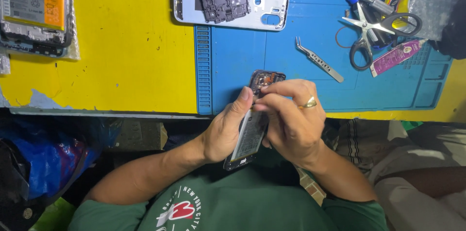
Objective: The person disassembles a smartphone by removing the back cover and using a screwdriver to unscrew internal components. They then use tweezers to carefully lift and disconnect the battery and other internal parts from the device's frame.
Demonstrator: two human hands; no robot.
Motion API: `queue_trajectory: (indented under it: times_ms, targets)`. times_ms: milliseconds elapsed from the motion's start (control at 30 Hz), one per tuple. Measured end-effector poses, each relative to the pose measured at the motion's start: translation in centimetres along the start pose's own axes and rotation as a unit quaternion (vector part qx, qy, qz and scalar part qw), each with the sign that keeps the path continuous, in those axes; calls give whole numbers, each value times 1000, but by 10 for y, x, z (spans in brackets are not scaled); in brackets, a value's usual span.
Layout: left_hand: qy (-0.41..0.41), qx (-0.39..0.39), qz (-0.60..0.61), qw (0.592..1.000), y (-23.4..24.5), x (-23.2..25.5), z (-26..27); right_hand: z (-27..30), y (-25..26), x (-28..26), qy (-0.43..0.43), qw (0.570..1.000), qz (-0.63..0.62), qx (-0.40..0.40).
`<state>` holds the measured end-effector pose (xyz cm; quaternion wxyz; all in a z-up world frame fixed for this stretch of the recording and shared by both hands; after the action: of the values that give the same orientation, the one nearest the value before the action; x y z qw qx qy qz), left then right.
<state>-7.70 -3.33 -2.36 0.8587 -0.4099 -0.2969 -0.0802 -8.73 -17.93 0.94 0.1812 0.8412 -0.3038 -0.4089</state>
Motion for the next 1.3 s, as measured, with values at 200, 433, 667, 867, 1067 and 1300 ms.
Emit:
queue_trajectory:
  times_ms: [200,433,667,867,1067,1300]
  targets:
    - [-71,1,60,996,4,-20,1,0,9,2,-49,999,-16,-1]
    - [-100,-19,65,993,5,-11,-4,-9,14,15,-124,985,-116,-14]
    - [22,-45,14,999,5,15,-3,-22,21,10,-370,821,-433,-42]
    - [10,-57,7,998,7,14,-4,-26,32,27,-377,817,-436,-27]
    - [38,-49,-32,998,9,15,-4,-41,50,40,-333,872,-360,11]
    - [1,-76,-9,997,11,13,-5,-42,94,87,-304,895,-323,43]
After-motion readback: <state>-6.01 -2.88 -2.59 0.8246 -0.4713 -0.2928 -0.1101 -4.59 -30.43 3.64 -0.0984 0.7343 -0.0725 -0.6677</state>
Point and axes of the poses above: each hand's wrist, its own z-axis away from the middle knuckle, its own y-axis out of the back of the hand, x = y × z, the point moved 2 cm from there along -z, towards the middle knuckle
